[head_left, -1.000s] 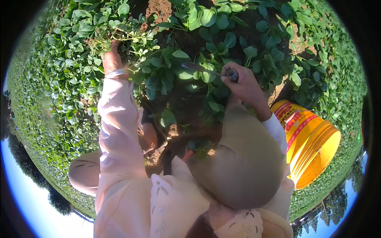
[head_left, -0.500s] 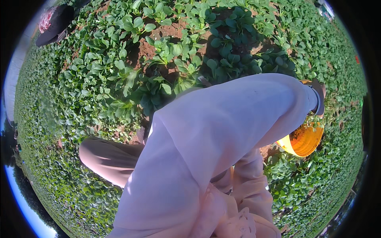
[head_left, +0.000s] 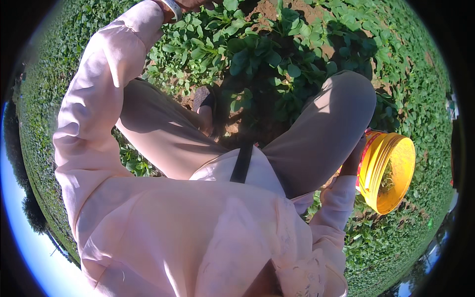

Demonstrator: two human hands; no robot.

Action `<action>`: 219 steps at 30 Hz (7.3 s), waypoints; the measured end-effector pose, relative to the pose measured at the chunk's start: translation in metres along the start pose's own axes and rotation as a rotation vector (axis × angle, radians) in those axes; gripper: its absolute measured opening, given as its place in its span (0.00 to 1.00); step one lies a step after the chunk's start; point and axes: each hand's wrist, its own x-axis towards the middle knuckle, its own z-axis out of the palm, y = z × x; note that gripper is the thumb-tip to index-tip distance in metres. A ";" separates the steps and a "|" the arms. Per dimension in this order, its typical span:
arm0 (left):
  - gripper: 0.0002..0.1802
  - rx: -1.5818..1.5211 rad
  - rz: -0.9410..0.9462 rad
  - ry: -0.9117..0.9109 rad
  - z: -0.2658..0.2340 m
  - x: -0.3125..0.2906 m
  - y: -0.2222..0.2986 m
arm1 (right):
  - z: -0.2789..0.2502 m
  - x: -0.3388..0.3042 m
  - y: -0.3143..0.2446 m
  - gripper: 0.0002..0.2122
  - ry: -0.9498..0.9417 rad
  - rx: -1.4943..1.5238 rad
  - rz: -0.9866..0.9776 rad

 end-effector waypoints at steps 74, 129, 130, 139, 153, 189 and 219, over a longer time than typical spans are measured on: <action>0.15 0.330 -0.137 0.166 0.125 0.083 -0.335 | 0.460 0.141 0.044 0.08 -0.556 -0.497 -0.320; 0.28 -0.022 -0.306 0.120 0.147 0.094 -0.383 | 0.455 0.115 0.034 0.07 -0.829 -0.759 -0.290; 0.31 -0.063 -0.285 0.117 0.145 0.094 -0.380 | 0.457 0.117 0.037 0.07 -0.814 -0.713 -0.294; 0.13 0.271 -0.166 -0.123 0.150 0.072 -0.316 | 0.486 0.129 0.044 0.06 -0.670 -0.437 -0.350; 0.10 0.857 -0.477 -0.146 0.141 0.108 -0.348 | 0.464 0.135 0.046 0.03 -0.502 -0.180 0.031; 0.18 0.090 -0.191 0.322 0.109 0.248 -0.389 | 0.493 0.208 -0.010 0.06 -0.573 -0.779 -0.528; 0.20 -0.357 -0.414 0.185 0.115 0.230 -0.412 | 0.498 0.218 0.036 0.05 -0.653 -0.569 -0.354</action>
